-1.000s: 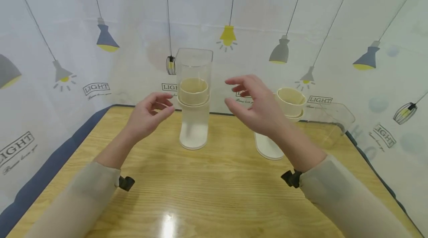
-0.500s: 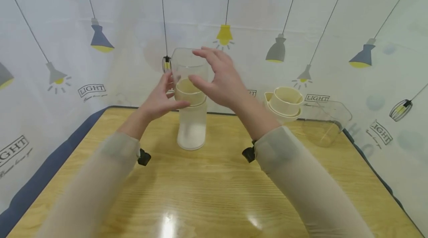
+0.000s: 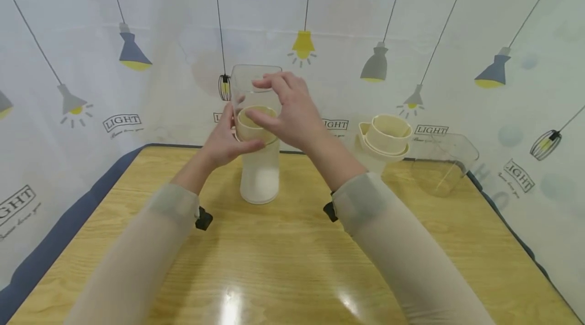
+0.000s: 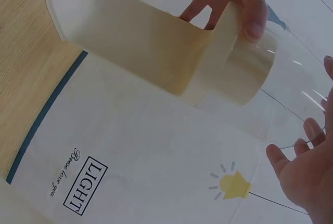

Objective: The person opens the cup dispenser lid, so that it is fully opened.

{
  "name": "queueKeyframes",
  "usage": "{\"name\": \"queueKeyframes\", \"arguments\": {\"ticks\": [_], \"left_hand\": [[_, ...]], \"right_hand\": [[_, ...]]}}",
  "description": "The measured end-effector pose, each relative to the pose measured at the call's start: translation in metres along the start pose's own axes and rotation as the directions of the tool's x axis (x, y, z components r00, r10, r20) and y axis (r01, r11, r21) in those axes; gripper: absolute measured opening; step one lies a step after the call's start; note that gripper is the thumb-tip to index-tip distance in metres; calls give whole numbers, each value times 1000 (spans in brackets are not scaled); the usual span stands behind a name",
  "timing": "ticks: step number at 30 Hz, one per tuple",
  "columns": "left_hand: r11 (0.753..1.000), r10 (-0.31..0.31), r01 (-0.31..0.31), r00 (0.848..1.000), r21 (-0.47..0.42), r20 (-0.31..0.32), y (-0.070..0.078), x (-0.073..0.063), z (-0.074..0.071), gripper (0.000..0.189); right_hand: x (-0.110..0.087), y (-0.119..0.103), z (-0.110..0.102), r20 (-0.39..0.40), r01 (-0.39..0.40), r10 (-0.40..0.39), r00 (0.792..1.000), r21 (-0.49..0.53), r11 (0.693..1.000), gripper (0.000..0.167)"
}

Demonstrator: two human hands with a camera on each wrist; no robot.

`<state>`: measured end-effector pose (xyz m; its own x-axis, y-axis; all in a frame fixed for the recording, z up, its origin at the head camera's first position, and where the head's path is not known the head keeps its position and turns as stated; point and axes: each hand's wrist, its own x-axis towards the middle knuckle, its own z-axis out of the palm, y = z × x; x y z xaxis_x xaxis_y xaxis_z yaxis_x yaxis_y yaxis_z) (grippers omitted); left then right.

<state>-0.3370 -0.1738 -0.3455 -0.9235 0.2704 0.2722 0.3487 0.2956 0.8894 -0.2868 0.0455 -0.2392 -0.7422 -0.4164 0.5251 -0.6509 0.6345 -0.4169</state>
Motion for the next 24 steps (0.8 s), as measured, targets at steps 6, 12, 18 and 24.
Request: {"name": "queueKeyframes", "arguments": {"ticks": [6,12,18,24], "left_hand": [[999,39,-39,998,8,-52,-3,-6,9,121],[995,72,-59,985,86,-154,2,-16,25,128],[985,85,-39,957,167,-278,7,-24,41,131],[977,113,-32,916,211,-385,9,-28,57,133]], "right_hand": [[-1,1,-1,-3,-1,1,1000,-11,1000,62],[-3,7,-1,-19,22,-23,1000,-48,999,70],[-3,8,-1,-36,5,-5,999,-21,1000,71],[-5,8,3,-77,-27,32,997,61,998,70]]}}
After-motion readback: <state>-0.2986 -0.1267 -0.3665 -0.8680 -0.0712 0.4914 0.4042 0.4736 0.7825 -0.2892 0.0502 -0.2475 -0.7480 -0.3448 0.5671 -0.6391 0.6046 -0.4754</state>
